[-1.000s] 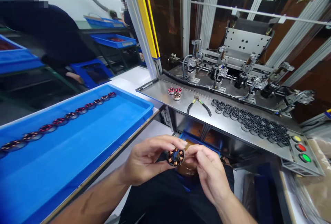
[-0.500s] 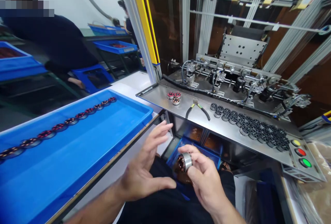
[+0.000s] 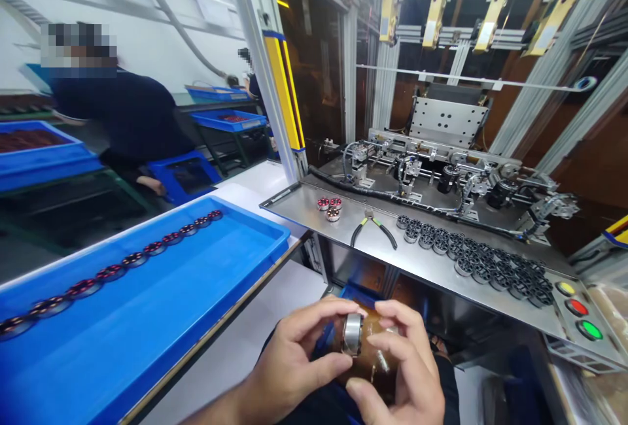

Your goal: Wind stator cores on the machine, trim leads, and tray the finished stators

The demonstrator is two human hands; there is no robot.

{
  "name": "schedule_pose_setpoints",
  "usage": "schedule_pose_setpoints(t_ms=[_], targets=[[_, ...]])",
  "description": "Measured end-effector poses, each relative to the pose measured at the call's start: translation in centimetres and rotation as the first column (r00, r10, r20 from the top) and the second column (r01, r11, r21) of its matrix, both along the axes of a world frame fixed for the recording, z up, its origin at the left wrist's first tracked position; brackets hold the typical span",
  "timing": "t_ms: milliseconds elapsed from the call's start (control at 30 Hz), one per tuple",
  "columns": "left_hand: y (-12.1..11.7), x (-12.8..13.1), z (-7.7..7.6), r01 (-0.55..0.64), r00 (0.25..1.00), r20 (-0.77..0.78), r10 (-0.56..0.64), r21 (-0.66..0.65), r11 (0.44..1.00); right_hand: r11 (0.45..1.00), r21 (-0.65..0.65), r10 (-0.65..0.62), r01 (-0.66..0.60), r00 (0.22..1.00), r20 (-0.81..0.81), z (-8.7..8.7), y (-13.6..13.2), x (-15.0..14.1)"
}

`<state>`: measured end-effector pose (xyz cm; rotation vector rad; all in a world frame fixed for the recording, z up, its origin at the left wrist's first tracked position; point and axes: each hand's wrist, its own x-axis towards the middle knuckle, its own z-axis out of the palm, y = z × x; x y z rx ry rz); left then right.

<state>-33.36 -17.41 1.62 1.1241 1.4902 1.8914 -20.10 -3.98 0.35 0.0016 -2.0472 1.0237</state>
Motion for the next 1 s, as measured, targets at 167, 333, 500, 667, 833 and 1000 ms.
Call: schedule_pose_setpoints(t_ms=[167, 333, 500, 667, 833, 1000], targets=[[-0.3, -0.3, 0.9, -0.202, 0.829, -0.499, 0.253, 0.155, 0.967, 0.997, -0.034, 0.077, -0.075, 0.996, 0.051, 2.7, -0.3, -0.9], [-0.8, -0.3, 0.8, -0.2, 0.831, -0.499, 0.247, 0.145, 0.969, 0.986, 0.028, 0.162, -0.165, 0.983, 0.084, 4.3, -0.1, -1.5], [-1.3, -0.3, 0.2, -0.115, 0.973, -0.191, 0.128, 0.077, 0.99, 0.972, 0.124, 0.178, -0.2, 0.969, 0.169, 6.2, 0.5, -1.1], [-1.1, 0.1, 0.1, 0.109, 0.961, 0.241, -0.132, 0.105, 0.988, 0.973, 0.137, 0.15, -0.186, 0.961, 0.234, 8.1, 0.5, -1.2], [-1.2, 0.2, 0.7, 0.017, 0.993, 0.115, -0.035, 0.155, 0.988, 0.987, 0.037, 0.135, -0.158, 0.923, 0.359, 8.4, 1.2, -1.1], [-2.4, -0.7, 1.9, -0.127, 0.851, -0.5, 0.161, 0.103, 0.987, 0.968, -0.235, 0.2, -0.089, 0.841, 0.503, 8.5, 2.9, -0.1]])
